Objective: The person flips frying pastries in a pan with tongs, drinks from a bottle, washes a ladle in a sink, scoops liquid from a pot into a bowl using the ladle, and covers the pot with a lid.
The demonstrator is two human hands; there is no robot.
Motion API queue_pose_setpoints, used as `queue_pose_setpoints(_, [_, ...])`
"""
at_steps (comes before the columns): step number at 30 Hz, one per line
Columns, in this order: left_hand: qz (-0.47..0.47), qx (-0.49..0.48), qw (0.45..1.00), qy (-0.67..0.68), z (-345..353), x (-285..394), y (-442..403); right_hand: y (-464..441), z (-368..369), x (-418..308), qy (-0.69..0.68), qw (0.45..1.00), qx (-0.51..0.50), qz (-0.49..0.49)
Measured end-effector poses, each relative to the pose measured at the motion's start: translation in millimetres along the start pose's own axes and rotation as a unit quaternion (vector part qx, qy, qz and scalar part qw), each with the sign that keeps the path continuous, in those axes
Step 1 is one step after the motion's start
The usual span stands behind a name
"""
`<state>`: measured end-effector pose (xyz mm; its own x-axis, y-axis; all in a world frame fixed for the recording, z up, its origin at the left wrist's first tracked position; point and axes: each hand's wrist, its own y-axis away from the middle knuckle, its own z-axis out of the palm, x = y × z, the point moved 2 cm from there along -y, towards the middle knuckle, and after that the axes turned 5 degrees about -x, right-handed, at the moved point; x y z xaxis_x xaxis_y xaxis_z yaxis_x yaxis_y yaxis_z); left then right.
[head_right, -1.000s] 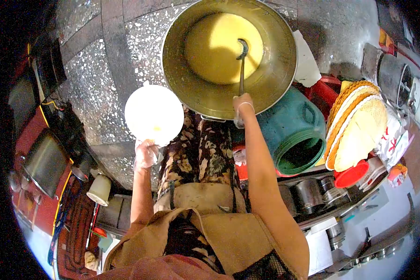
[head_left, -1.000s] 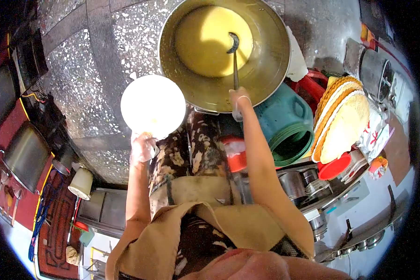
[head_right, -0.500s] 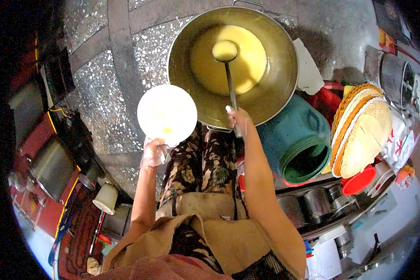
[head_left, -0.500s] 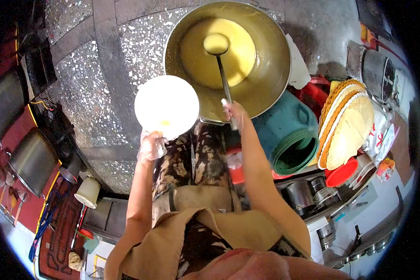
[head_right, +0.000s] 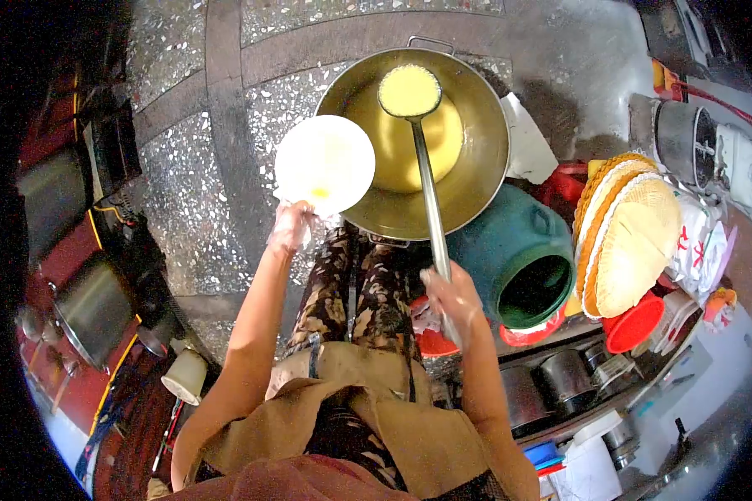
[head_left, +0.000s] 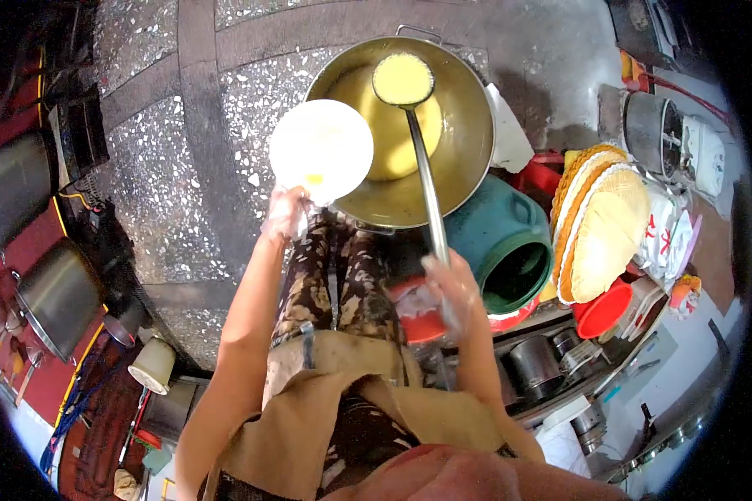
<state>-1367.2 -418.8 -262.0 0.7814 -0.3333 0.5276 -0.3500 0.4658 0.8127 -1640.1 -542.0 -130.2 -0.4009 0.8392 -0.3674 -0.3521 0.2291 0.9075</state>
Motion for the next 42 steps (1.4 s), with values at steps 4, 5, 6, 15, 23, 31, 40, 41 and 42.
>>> queue_pose_setpoints(4, [0.029,-0.046,0.996,0.076,22,-2,-24,92,6,-29,0.064,0.997,0.036,0.038])
queue_pose_setpoints(5, [-0.021,-0.007,0.999,0.044,28,0,-27,108,7,-32,0.086,0.995,0.034,0.047])
queue_pose_setpoints(6, [-0.019,-0.05,0.999,0.002,34,0,-34,124,10,-35,0.091,0.994,0.034,0.049])
queue_pose_setpoints(15, [0.009,-0.161,0.978,0.129,122,14,-20,174,35,-19,0.032,0.996,0.052,0.065])
queue_pose_setpoints(23, [-0.017,-0.211,0.972,0.098,144,41,7,191,25,12,0.143,0.986,0.083,0.007])
queue_pose_setpoints(31, [0.006,-0.231,0.966,0.115,158,82,38,217,28,-15,0.24,0.958,0.139,-0.076])
queue_pose_setpoints(40, [0.012,-0.25,0.959,0.135,159,165,67,226,32,-37,0.319,0.914,0.172,-0.184])
queue_pose_setpoints(41, [0.013,-0.241,0.963,0.121,158,179,67,226,37,-44,0.33,0.91,0.177,-0.176])
queue_pose_setpoints(42, [0.017,-0.245,0.962,0.12,157,195,66,224,46,-52,0.34,0.907,0.184,-0.168])
